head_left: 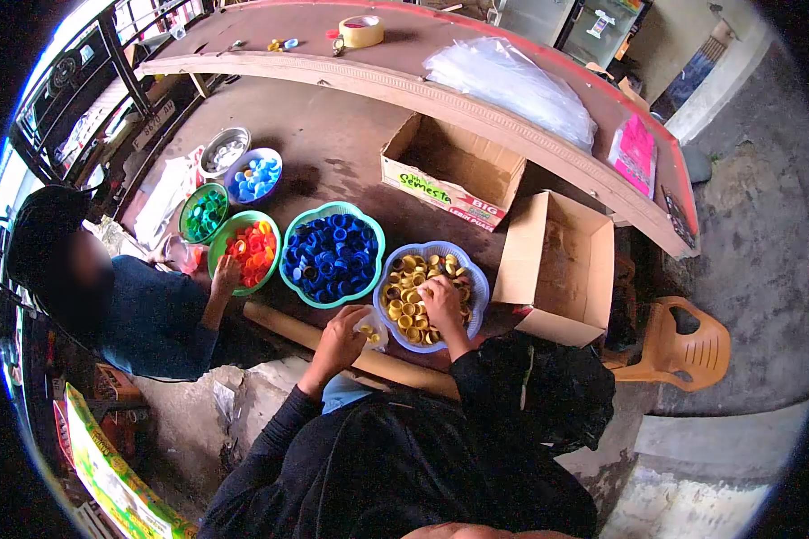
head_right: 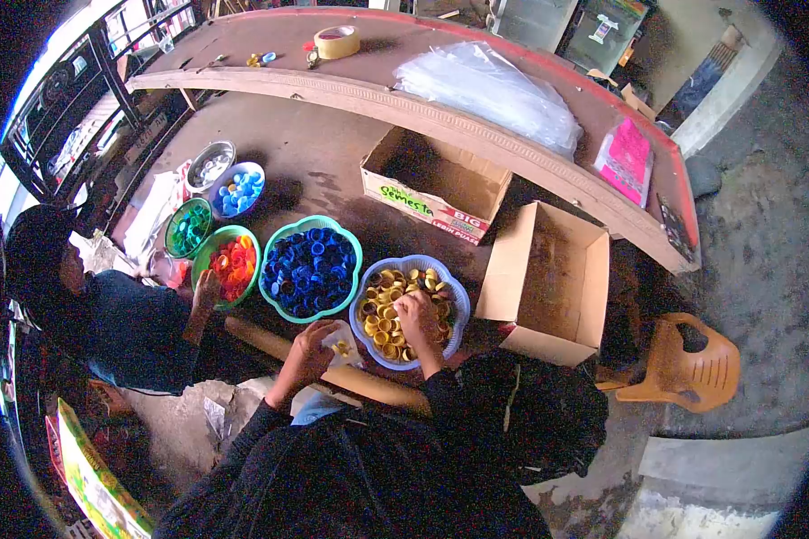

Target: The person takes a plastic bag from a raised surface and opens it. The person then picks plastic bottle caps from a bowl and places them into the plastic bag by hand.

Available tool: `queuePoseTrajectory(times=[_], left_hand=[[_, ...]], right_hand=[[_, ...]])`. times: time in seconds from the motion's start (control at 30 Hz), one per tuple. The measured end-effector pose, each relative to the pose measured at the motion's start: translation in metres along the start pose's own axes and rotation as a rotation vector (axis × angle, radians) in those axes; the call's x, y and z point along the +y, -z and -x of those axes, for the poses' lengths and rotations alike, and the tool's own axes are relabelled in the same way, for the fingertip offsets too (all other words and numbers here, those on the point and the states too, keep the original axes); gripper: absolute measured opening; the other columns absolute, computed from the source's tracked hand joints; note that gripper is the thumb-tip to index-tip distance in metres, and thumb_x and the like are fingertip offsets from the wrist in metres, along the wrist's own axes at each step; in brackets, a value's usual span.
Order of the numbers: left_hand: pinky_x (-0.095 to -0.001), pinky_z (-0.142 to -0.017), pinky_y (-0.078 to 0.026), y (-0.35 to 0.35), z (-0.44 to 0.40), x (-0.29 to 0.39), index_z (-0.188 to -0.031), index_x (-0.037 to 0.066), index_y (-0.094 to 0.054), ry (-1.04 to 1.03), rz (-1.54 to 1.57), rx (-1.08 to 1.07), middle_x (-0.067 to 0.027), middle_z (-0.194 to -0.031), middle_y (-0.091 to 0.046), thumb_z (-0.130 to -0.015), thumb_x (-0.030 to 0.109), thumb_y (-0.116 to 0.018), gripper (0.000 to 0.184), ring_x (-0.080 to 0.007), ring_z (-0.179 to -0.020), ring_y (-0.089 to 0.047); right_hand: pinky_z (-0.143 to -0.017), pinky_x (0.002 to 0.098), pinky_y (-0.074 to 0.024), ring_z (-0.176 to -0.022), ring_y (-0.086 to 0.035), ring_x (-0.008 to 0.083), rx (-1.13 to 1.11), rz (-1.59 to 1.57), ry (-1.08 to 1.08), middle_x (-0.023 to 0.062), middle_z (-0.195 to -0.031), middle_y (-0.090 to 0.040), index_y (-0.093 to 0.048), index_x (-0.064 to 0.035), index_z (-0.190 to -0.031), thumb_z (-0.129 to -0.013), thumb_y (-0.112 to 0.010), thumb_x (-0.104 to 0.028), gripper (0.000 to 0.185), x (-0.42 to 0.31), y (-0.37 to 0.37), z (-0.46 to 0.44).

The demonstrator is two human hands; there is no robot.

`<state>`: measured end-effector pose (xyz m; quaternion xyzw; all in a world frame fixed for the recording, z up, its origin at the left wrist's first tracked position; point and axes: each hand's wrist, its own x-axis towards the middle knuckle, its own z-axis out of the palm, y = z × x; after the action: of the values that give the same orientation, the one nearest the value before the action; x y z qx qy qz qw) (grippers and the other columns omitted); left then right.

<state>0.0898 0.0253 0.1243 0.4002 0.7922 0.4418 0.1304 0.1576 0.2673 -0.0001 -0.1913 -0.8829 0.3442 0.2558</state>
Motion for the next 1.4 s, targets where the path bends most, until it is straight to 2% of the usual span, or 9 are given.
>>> queuePoseTrajectory(times=[0.3, 0.57, 0.7, 0.8, 0.87, 0.97, 1.1, 1.17, 1.4], left_hand=[[-0.0383, -0.087, -0.049, -0.003, -0.007, -0.004, -0.112, -0.004, -0.059, 0.036, 0.005, -0.009, -0.0203, -0.114, -0.06, -0.069, -0.005, -0.053, 0.044, -0.0367, -0.102, -0.06], [-0.0396, -0.087, -0.048, -0.003, -0.011, -0.008, -0.113, -0.004, -0.059, 0.061, 0.018, -0.03, -0.0198, -0.112, -0.06, -0.069, -0.004, -0.055, 0.044, -0.0369, -0.102, -0.059], [-0.0401, -0.087, -0.048, -0.011, -0.017, -0.015, -0.113, -0.004, -0.059, 0.035, 0.007, -0.03, -0.0199, -0.113, -0.06, -0.069, -0.003, -0.056, 0.044, -0.037, -0.102, -0.059], [-0.04, -0.087, -0.048, -0.013, -0.021, -0.014, -0.113, -0.004, -0.059, -0.001, 0.004, -0.029, -0.0203, -0.113, -0.06, -0.069, -0.003, -0.057, 0.043, -0.0371, -0.104, -0.059], [-0.0397, -0.088, -0.048, -0.011, -0.021, -0.004, -0.113, -0.004, -0.059, 0.006, 0.007, -0.044, -0.0204, -0.113, -0.06, -0.069, -0.003, -0.057, 0.043, -0.0372, -0.104, -0.058], [-0.0389, -0.088, -0.049, -0.012, -0.018, -0.008, -0.113, -0.004, -0.059, 0.027, 0.011, -0.035, -0.0206, -0.114, -0.06, -0.069, -0.004, -0.056, 0.044, -0.0374, -0.103, -0.059], [-0.0387, -0.085, -0.05, -0.003, -0.012, -0.007, -0.114, -0.004, -0.059, 0.026, -0.038, 0.001, -0.0215, -0.115, -0.059, -0.068, -0.006, -0.052, 0.046, -0.0377, -0.101, -0.06], [-0.0384, -0.084, -0.05, 0.002, -0.011, -0.003, -0.115, -0.005, -0.059, 0.134, 0.03, -0.009, -0.022, -0.115, -0.059, -0.067, -0.006, -0.052, 0.048, -0.0376, -0.101, -0.06], [-0.0389, -0.085, -0.05, 0.004, -0.006, -0.005, -0.115, -0.003, -0.059, 0.123, -0.005, -0.006, -0.0228, -0.116, -0.058, -0.067, -0.006, -0.054, 0.048, -0.0387, -0.102, -0.06]], right_hand=[[-0.082, 0.0421, -0.0432, -0.095, -0.054, 0.0292, -0.078, 0.194, 0.0, 0.0092, -0.091, -0.055, -0.062, -0.009, -0.077, -0.068, -0.077, -0.02, 0.021, -0.025, 0.005, 0.0], [-0.068, 0.0343, -0.0486, -0.075, -0.061, 0.0229, 0.045, -0.229, -0.156, 0.008, -0.082, -0.06, -0.057, -0.0041, -0.086, -0.076, -0.074, -0.008, 0.02, -0.038, 0.029, -0.001], [-0.067, 0.0273, -0.0505, -0.075, -0.064, 0.0157, 0.036, -0.463, -0.073, 0.0074, -0.084, -0.065, -0.059, -0.0025, -0.091, -0.079, -0.073, -0.005, 0.018, -0.1, 0.031, 0.015], [-0.07, 0.0322, -0.0518, -0.081, -0.064, 0.0226, -0.054, -0.477, 0.128, 0.011, -0.092, -0.064, -0.06, -0.003, -0.093, -0.077, -0.073, -0.004, 0.02, -0.102, 0.016, 0.032], [-0.087, 0.0383, -0.0465, -0.098, -0.059, 0.0297, -0.248, -0.159, 0.28, 0.0123, -0.102, -0.063, -0.065, -0.0045, -0.1, -0.074, -0.069, -0.002, 0.027, -0.106, 0.019, 0.034], [-0.087, 0.0379, -0.0467, -0.099, -0.058, 0.0282, -0.309, -0.268, 0.218, 0.0116, -0.104, -0.062, -0.065, -0.0069, -0.108, -0.079, -0.066, -0.004, 0.029, -0.102, 0.023, 0.027], [-0.079, 0.0371, -0.0473, -0.092, -0.059, 0.0279, -0.138, -0.381, -0.023, 0.0122, -0.096, -0.061, -0.065, -0.0022, -0.099, -0.083, -0.064, -0.009, 0.017, -0.066, 0.024, -0.005], [-0.078, 0.0373, -0.0471, -0.091, -0.059, 0.0268, -0.004, -0.231, 0.041, 0.012, -0.094, -0.058, -0.064, -0.001, -0.095, -0.082, -0.065, -0.01, 0.016, -0.033, 0.012, -0.013], [-0.083, 0.0406, -0.0449, -0.097, -0.054, 0.0289, -0.145, 0.126, 0.019, 0.0099, -0.095, -0.056, -0.068, -0.0076, -0.098, -0.076, -0.065, -0.006, 0.022, -0.011, 0.01, -0.024]])
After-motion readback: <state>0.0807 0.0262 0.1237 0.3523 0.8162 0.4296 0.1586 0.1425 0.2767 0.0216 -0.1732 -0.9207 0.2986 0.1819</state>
